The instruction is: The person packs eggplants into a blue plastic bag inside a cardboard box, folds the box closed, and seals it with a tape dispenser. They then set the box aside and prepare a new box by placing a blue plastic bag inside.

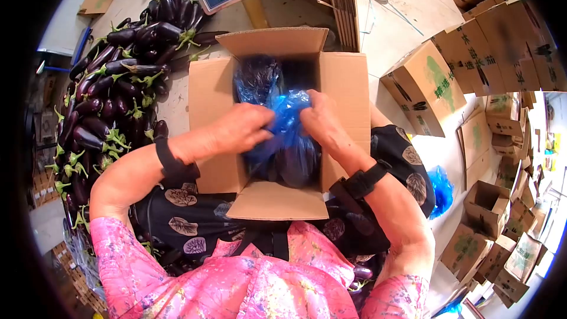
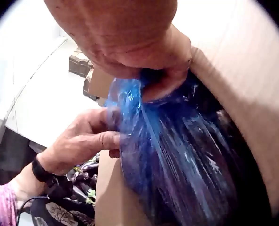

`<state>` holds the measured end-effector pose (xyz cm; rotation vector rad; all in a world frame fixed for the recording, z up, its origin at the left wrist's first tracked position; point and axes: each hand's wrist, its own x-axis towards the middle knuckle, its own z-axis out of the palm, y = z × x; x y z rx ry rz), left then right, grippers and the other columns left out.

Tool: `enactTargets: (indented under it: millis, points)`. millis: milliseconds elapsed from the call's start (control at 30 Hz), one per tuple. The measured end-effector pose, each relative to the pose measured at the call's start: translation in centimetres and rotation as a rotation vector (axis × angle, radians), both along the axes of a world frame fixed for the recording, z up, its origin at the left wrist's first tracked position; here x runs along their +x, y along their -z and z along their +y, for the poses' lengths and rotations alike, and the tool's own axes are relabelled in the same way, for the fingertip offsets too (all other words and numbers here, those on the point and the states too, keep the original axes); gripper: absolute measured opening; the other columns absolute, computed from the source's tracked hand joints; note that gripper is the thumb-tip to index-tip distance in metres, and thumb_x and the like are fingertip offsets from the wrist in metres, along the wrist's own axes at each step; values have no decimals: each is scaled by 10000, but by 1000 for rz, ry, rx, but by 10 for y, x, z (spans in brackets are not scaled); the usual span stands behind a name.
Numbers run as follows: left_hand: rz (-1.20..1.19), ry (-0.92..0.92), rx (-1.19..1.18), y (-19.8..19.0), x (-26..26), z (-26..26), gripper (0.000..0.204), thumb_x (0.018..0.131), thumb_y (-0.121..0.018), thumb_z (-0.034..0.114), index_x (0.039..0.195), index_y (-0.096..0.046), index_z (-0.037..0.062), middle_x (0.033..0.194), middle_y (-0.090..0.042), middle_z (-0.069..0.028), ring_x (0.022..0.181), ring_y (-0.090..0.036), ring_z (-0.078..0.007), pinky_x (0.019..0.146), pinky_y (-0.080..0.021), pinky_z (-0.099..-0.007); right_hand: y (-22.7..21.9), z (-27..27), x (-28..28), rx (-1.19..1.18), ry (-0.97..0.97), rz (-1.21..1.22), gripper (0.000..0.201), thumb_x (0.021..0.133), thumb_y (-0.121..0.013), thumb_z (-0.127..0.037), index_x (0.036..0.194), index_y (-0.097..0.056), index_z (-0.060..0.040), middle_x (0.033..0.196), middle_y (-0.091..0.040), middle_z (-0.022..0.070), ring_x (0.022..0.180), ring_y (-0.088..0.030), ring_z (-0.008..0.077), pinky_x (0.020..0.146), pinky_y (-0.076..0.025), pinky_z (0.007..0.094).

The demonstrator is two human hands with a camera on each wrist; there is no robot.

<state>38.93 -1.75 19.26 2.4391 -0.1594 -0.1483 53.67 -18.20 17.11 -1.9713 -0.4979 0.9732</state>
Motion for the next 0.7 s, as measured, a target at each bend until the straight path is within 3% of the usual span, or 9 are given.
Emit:
enactTargets:
  millis: [67,167,267,300,400,433,533,667,700]
  points:
    - [-6,-17,-148,-2,8,-26,254,820,-705,186,849,-566,-25,839,-616,-229,823,-609,-444,710,-487,-498,-21,4,-4,-73,31,-53,421,758,-497,16,1149,-648,56,924,-692,296,776,-720,386,664,-581,437]
    - [-96,-151,-326,17,18,-58,225,826,-712,182,844,-589,-6,815,-612,-194,799,-622,-419,700,-507,-490,0,4,3,-43,-90,-472,473,752,-506,4,1205,-632,56,991,-693,304,889,-715,399,772,-578,436]
    - [-150,-98,-71,17,16,-67,160,792,-687,134,849,-605,9,833,-617,-171,796,-638,-386,704,-527,-467,-2,10,23,-113,-264,-289,493,742,-517,-7,1217,-643,42,1036,-690,299,993,-685,423,881,-545,434]
    - [-225,20,89,16,14,-72,159,727,-663,89,860,-610,21,876,-617,-149,849,-637,-347,724,-537,-447,-39,21,26,-233,-381,-106,467,733,-541,-26,1177,-676,18,1043,-690,289,1035,-663,435,926,-518,432]
    - [-420,42,163,16,23,-80,234,679,-653,74,903,-616,19,925,-608,-151,898,-613,-334,737,-521,-436,-35,23,22,-141,-455,-392,408,703,-509,61,1068,-680,-2,769,-682,190,731,-656,278,695,-512,390]
    - [-224,47,162,15,28,-83,270,692,-655,69,953,-624,6,981,-597,-163,924,-592,-340,745,-504,-431,-46,26,22,-170,-497,-362,386,697,-516,57,1046,-673,9,736,-653,207,707,-644,278,678,-505,394]
    - [-285,33,98,3,30,-85,242,707,-645,58,944,-620,12,987,-596,-163,905,-593,-347,712,-493,-436,-34,21,35,-80,-519,-216,379,704,-535,39,1054,-675,1,755,-658,223,708,-642,312,690,-508,398]
    - [135,152,175,-43,26,-46,363,748,-673,45,1101,-587,41,1007,-584,-161,949,-598,-347,809,-519,-463,-19,18,33,-52,-492,-359,378,727,-551,31,1080,-684,0,817,-693,206,757,-670,288,730,-519,384]
    - [2,3,192,-42,27,-32,410,741,-696,52,1132,-574,52,1010,-581,-157,948,-603,-348,822,-525,-459,-15,18,34,-21,-473,-335,374,731,-554,31,1079,-685,1,834,-698,205,767,-674,285,740,-521,382]
